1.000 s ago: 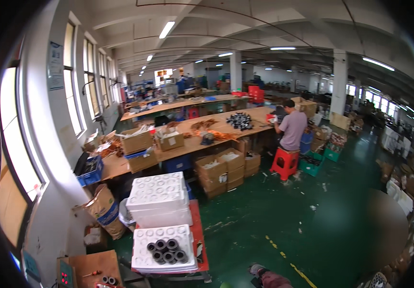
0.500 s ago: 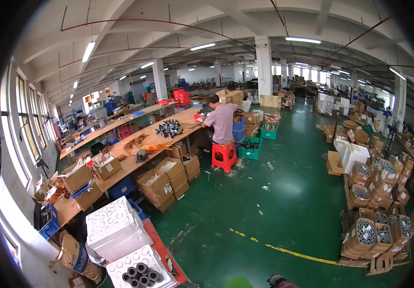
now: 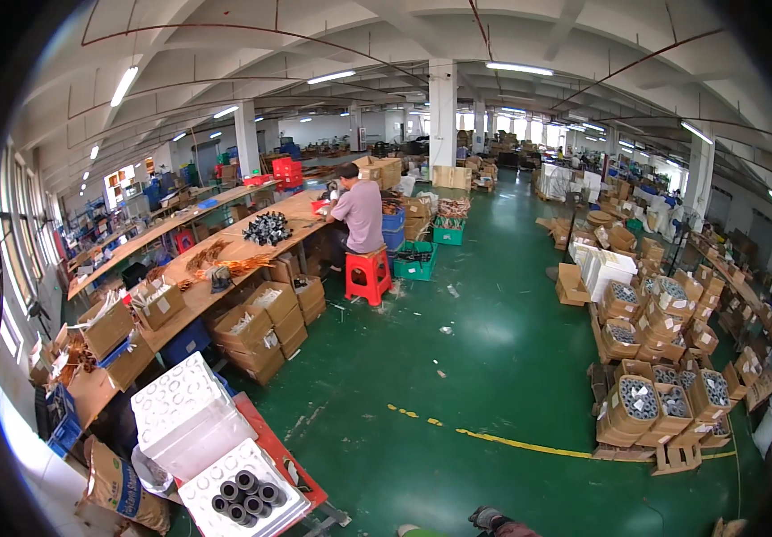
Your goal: Operating a specialized metal processing or polishing machine to finish cylindrical metal components.
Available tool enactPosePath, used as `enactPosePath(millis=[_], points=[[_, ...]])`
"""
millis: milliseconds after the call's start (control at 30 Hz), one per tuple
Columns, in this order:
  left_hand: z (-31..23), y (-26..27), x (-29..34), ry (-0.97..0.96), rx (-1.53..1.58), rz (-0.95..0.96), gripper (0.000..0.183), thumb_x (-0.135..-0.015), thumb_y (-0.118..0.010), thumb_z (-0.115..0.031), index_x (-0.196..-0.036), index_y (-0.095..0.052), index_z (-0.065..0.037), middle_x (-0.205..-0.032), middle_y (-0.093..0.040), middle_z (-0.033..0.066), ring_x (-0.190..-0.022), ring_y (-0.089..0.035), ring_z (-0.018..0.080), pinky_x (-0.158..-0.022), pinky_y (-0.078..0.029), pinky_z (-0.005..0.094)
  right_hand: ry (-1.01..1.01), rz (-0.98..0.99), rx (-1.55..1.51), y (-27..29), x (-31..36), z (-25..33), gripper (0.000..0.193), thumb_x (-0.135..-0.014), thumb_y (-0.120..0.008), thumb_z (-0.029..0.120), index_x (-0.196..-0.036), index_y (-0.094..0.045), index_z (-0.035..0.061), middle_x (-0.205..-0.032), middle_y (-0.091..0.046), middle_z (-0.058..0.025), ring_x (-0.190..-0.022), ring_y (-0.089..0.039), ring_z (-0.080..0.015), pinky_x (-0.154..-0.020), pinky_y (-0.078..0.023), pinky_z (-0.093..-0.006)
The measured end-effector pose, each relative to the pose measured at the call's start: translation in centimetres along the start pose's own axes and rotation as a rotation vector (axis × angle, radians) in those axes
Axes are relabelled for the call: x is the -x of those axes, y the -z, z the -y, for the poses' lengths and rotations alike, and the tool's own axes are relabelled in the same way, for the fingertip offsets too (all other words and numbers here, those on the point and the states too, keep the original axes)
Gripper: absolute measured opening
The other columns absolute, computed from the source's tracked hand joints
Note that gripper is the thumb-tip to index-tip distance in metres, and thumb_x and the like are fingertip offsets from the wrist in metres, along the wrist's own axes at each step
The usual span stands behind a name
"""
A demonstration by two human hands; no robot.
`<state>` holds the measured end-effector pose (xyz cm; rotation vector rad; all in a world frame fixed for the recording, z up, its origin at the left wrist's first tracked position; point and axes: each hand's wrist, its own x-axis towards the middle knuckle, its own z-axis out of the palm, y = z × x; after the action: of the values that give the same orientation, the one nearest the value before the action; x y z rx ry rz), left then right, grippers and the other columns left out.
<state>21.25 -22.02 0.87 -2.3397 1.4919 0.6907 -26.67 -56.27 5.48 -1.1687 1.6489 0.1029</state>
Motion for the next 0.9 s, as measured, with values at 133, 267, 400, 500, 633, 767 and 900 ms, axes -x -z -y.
enactPosePath(millis=[133, 267, 400, 500, 633, 767, 900], points=[[-0.2, 0.9, 0.3, -0.02, 0.001, 0.034, 0.026, -0.087, -0.046, -0.025, -0.107, -0.06, -0.016, -0.113, -0.056, 0.0096, -0.106, -0.053, 0.0214, -0.08, -0.048, 0.0312, 0.045, -0.003, -0.032, 0.3, 1.8, -3.1, 0.024, -0.082, -0.061, 0.028, -0.082, -0.065, 0.0047, -0.067, -0.063, -0.0041, -0.056, -0.058, -0.0144, -0.053, -0.048, -0.0294], [-0.2, 1.1, 1.3, -0.022, 0.01, 0.081, 0.026, -0.086, -0.047, -0.025, -0.108, -0.06, -0.017, -0.114, -0.056, 0.0099, -0.106, -0.053, 0.0217, -0.08, -0.048, 0.0316, -0.079, -0.037, 0.069, 0.7, 2.6, -3.6, 0.024, -0.081, -0.06, 0.029, -0.081, -0.066, 0.0051, -0.068, -0.064, -0.0034, -0.057, -0.058, -0.0147, -0.054, -0.048, -0.0297], [-0.6, 1.5, 2.3, -0.023, 0.01, 0.147, 0.027, -0.086, -0.048, -0.025, -0.108, -0.06, -0.018, -0.115, -0.055, 0.0103, -0.107, -0.053, 0.022, -0.08, -0.048, 0.032, 0.076, -0.021, 0.231, 3.0, 2.4, -3.9, 0.024, -0.081, -0.059, 0.028, -0.08, -0.067, 0.005, -0.068, -0.065, -0.0039, -0.057, -0.059, -0.0148, -0.054, -0.048, -0.0297], [-1.1, 1.8, 3.1, -0.024, 0.009, 0.209, 0.027, -0.085, -0.049, -0.025, -0.109, -0.06, -0.018, -0.116, -0.055, 0.0105, -0.107, -0.053, 0.0222, -0.08, -0.049, 0.0323, -0.029, -0.055, 0.233, 5.1, 2.6, -1.8, 0.024, -0.08, -0.059, 0.028, -0.079, -0.067, 0.005, -0.067, -0.065, -0.0046, -0.058, -0.06, -0.0149, -0.055, -0.049, -0.0301], [-3.6, 2.9, 3.6, -0.006, 0.031, 0.265, 0.026, -0.084, -0.051, -0.025, -0.107, -0.06, -0.018, -0.113, -0.055, 0.0107, -0.105, -0.054, 0.023, -0.079, -0.049, 0.0333, -0.073, -0.098, 0.05, 7.9, -3.1, -3.7, 0.024, -0.08, -0.059, 0.028, -0.081, -0.067, 0.0052, -0.069, -0.066, -0.005, -0.059, -0.06, -0.0148, -0.055, -0.049, -0.0301], [-7.6, 3.2, 0.1, 0.049, 0.177, 0.079, 0.022, -0.081, -0.053, -0.024, -0.098, -0.061, -0.013, -0.098, -0.059, 0.0108, -0.094, -0.057, 0.0254, -0.074, -0.049, 0.036, -0.014, -0.015, 0.126, 11.9, -6.8, -4.7, 0.023, -0.082, -0.059, 0.027, -0.082, -0.066, 0.0053, -0.071, -0.066, -0.0052, -0.06, -0.061, -0.0147, -0.055, -0.049, -0.0308], [-9.8, 0.9, -5.2, -0.037, 0.189, -0.388, 0.019, -0.077, -0.056, -0.024, -0.088, -0.062, -0.009, -0.083, -0.062, 0.0109, -0.083, -0.06, 0.0278, -0.069, -0.049, 0.0387, -0.145, -0.018, -0.156, 15.9, -7.1, -2.8, 0.021, -0.081, -0.06, 0.027, -0.085, -0.067, 0.0079, -0.076, -0.067, -0.0041, -0.065, -0.064, -0.0172, -0.058, -0.051, -0.0332]])
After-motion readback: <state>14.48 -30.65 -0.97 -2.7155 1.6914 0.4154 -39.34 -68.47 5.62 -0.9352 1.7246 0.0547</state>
